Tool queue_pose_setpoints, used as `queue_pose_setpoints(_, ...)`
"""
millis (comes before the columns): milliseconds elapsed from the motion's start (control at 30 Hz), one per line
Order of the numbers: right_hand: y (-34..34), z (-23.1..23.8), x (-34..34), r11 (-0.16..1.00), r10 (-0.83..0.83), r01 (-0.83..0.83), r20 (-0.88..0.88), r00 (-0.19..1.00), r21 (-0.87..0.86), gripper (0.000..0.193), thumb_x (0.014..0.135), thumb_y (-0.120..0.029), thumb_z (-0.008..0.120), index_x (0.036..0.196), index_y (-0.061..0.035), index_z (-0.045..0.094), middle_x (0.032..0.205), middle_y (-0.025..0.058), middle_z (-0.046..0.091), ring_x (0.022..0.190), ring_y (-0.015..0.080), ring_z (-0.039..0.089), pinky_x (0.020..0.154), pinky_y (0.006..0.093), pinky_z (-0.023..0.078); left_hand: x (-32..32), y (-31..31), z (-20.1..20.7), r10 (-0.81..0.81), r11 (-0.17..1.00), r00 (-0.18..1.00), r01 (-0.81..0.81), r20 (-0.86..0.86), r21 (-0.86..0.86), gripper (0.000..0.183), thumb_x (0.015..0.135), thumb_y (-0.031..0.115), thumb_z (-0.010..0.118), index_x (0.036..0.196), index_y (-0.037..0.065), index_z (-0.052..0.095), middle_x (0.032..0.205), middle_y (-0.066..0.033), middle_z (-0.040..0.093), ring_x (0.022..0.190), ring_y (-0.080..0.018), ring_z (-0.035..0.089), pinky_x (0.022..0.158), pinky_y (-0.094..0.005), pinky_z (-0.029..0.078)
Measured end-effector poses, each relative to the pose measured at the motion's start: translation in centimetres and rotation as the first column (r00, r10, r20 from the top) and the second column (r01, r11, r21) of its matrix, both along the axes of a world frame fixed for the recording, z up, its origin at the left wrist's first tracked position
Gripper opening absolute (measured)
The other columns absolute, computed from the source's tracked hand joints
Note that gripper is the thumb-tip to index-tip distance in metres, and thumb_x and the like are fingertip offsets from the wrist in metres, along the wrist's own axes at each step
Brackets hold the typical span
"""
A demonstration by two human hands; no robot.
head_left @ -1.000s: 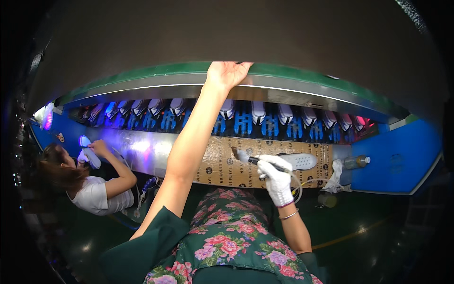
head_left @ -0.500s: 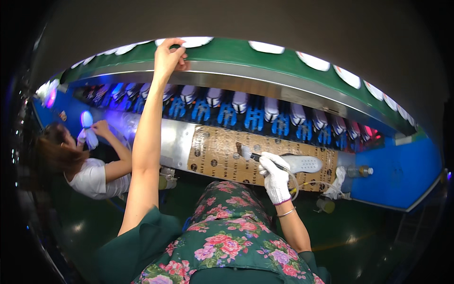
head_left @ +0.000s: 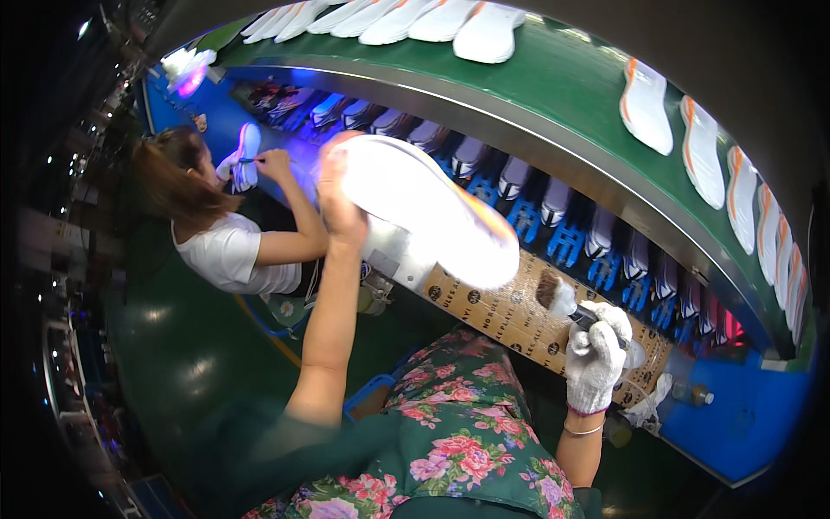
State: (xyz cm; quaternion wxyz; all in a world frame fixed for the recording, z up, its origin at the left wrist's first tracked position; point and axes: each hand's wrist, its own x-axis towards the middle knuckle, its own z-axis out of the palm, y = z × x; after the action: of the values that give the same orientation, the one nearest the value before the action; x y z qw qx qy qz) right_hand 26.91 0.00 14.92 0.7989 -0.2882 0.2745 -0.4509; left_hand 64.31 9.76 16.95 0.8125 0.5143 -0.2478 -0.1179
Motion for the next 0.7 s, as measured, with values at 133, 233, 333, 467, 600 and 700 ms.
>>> queue_pose_setpoints(133,1.8,3.0,3.4,0.990,0.120,-0.135,-0.219,0.968,-0.051,0.019,0.079,0.005,0.067,0.098,0.0012,0.064,0.102,0.0190,0.067,0.068,0.0183,0.064,0.057,0.0257,0.053,-3.9,-1.1,-6.1,-0.502,0.825,0.787,0.561,-0.359,0.076,0.025,0.093,0.016,0.058,0.110,-0.001,0.065,0.100,-0.0119,0.071,0.089,-0.0176,0.070,0.080,-0.0298,0.057)
queue_pose_setpoints(233,2.1,2.5,5.2,0.966,0.135,-0.185,-0.262,0.956,-0.180,0.018,0.080,0.005,0.067,0.098,0.0039,0.066,0.097,0.0178,0.069,0.067,0.0177,0.065,0.058,0.0260,0.053,-7.7,-1.7,-11.9,-0.586,0.550,0.575,0.800,-0.571,0.242,0.033,0.095,0.019,0.054,0.121,-0.001,0.061,0.109,-0.0140,0.069,0.097,-0.0194,0.068,0.086,-0.0350,0.056)
queue_pose_setpoints(333,1.8,1.4,5.3,0.941,0.124,-0.227,-0.371,0.920,-0.249,0.016,0.078,0.008,0.074,0.094,0.0054,0.071,0.096,0.0135,0.071,0.077,0.0145,0.065,0.069,0.0246,0.053,-12.9,0.0,-13.3,-0.473,0.622,0.326,0.782,-0.819,-0.048,0.033,0.098,0.023,0.050,0.115,-0.001,0.064,0.108,-0.0100,0.070,0.095,-0.0177,0.069,0.085,-0.0328,0.057)
queue_pose_setpoints(467,1.6,0.3,4.5,0.926,0.059,-0.242,-0.524,0.850,-0.289,0.013,0.076,0.004,0.079,0.088,0.0025,0.073,0.088,0.0080,0.071,0.077,0.0136,0.065,0.070,0.0267,0.053,-16.1,4.2,-12.9,-0.696,0.381,-0.110,0.781,-0.710,-0.495,0.088,0.092,0.068,0.029,0.146,0.000,0.037,0.133,-0.0247,0.056,0.121,-0.0405,0.057,0.104,-0.0504,0.044)
queue_pose_setpoints(600,1.3,-0.3,4.4,0.780,-0.168,-0.222,-0.539,0.826,-0.585,0.013,0.077,0.002,0.078,0.089,0.0005,0.075,0.085,0.0054,0.072,0.076,0.0131,0.066,0.069,0.0267,0.053,-17.2,4.4,-11.4,-0.674,0.300,-0.353,0.671,-0.649,-0.678,0.122,0.076,0.094,0.011,0.145,-0.002,0.040,0.124,-0.0296,0.059,0.116,-0.0511,0.057,0.105,-0.0572,0.041)
queue_pose_setpoints(700,1.1,0.6,4.3,0.648,-0.257,-0.277,-0.546,0.797,-0.709,0.022,0.077,-0.003,0.078,0.098,-0.0019,0.075,0.089,0.0101,0.073,0.080,0.0179,0.070,0.070,0.0299,0.054,-17.6,2.0,-9.4,-0.715,0.371,-0.091,0.791,-0.693,-0.486,0.116,0.079,0.091,0.003,0.134,0.000,0.049,0.105,-0.0209,0.066,0.094,-0.0392,0.067,0.086,-0.0496,0.055)
